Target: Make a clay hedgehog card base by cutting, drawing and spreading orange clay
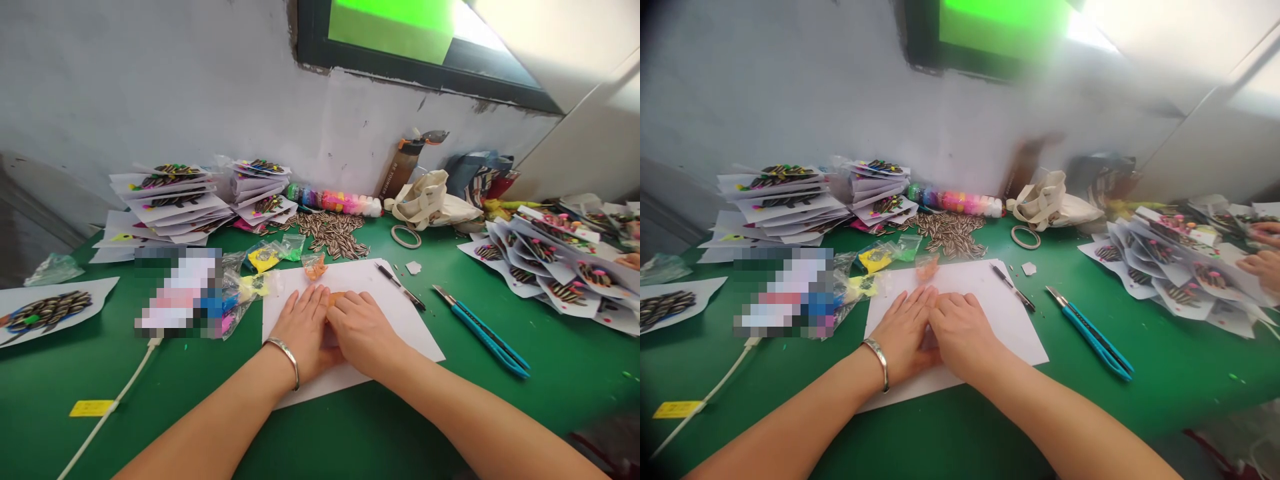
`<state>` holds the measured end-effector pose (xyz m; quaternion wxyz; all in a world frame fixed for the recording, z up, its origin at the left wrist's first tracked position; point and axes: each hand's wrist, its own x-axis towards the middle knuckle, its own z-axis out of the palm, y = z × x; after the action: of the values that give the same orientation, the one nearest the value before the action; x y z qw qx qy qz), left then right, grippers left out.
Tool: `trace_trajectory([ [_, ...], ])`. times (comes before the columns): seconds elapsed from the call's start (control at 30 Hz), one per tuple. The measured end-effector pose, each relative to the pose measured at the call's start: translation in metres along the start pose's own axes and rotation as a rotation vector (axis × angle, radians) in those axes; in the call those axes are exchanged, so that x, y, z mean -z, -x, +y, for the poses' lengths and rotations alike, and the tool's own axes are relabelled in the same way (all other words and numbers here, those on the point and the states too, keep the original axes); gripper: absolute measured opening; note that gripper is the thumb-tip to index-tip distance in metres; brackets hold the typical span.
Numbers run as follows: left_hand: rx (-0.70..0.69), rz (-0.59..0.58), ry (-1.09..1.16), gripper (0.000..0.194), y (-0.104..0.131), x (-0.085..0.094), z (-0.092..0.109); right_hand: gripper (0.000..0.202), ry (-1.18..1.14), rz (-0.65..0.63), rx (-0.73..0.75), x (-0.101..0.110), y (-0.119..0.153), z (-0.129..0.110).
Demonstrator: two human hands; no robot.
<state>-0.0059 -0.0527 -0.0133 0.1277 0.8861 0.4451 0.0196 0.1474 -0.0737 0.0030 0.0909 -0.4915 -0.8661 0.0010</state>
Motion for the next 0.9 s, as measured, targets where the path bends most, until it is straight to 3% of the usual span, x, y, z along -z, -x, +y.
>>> trace_trajectory([
  [0.37,0.024,-0.005,0.016,0.096,-0.001,-0.002,0.0,0.008,-0.013,0.011,-0.016,-0.001,-0.004,-0.002],
  [0.63,0.029,-0.038,0.04,0.105,-0.002,0.001,-0.001,0.02,-0.134,0.057,-0.181,0.01,0.01,0.029],
  [0.9,0.015,-0.05,0.03,0.101,-0.002,0.002,-0.001,0.016,-0.017,0.025,-0.012,-0.001,0.025,0.028],
])
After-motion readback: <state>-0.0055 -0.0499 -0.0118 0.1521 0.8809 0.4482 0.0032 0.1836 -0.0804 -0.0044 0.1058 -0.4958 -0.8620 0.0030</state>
